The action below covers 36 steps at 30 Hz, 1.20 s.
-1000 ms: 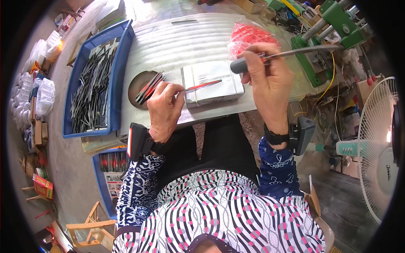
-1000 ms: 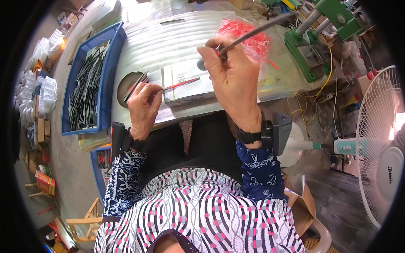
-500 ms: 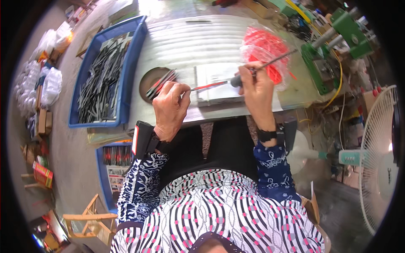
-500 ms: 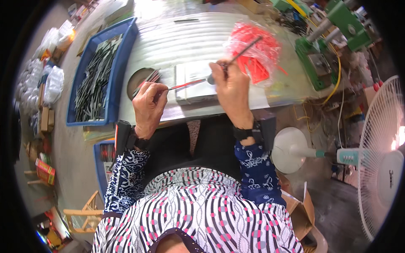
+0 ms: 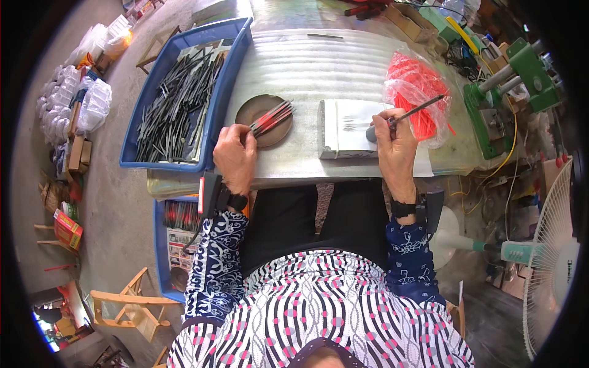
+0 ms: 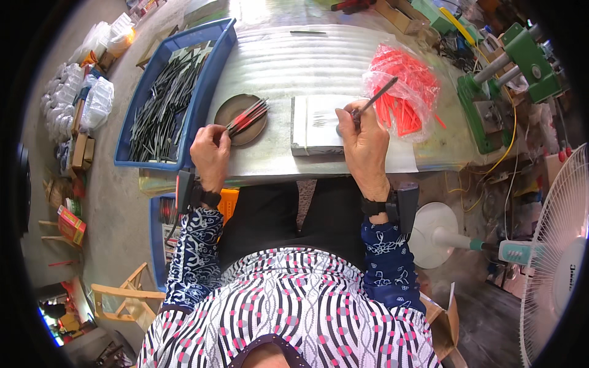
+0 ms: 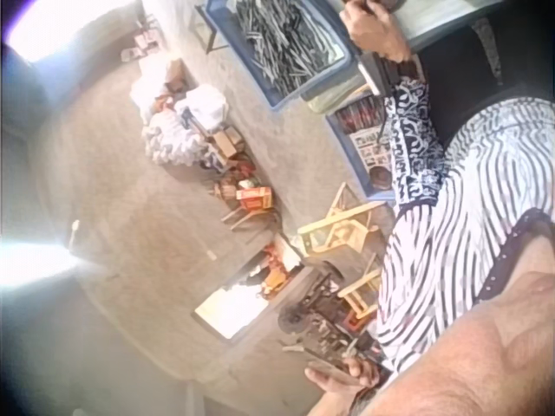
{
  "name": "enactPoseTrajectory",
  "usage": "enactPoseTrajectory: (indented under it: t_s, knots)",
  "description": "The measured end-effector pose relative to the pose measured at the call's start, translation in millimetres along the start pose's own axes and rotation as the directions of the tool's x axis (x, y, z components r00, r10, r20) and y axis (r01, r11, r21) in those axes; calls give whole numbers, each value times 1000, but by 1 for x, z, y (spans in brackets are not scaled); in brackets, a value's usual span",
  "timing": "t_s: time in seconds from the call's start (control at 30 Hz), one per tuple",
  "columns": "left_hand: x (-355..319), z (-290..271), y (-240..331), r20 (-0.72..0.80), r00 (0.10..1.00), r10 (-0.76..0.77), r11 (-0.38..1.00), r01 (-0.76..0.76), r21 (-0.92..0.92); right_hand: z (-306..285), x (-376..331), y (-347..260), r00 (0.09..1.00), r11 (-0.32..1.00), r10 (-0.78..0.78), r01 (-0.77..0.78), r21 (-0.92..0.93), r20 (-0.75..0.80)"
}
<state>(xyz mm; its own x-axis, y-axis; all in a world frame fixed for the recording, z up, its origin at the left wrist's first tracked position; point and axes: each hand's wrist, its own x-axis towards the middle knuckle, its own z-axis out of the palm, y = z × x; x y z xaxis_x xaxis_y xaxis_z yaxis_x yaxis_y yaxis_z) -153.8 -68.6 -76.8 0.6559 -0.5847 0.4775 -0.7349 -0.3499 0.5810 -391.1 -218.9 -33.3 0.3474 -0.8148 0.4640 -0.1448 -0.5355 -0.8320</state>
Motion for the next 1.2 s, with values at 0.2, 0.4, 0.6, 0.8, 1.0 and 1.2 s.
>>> enactPoseTrajectory:
  t_s: [0.2,0.4,0.6,0.8,1.0,1.2]
  knots:
    - [3,4,-4,10,1000,-9,998,8,62,-1,-1,0,1000,1000,-11,11,-15,-6]
    - [-7,-23,14,21,993,116,993,-116,20,-2,-1,1,1000,1000,1,-1,-10,-3]
    - [35,-82,-11,-28,974,224,947,-211,243,-4,0,3,1000,1000,9,-9,-26,2]
    - [77,-99,-61,335,941,-50,846,-138,515,-4,-2,3,1000,1000,30,-30,1,7]
    - [94,-79,-109,500,854,-145,853,-147,500,-2,-1,2,1000,1000,-21,21,14,0]
    - [98,-69,-130,520,844,-135,831,-189,523,-4,-1,3,994,994,-108,107,-34,-32]
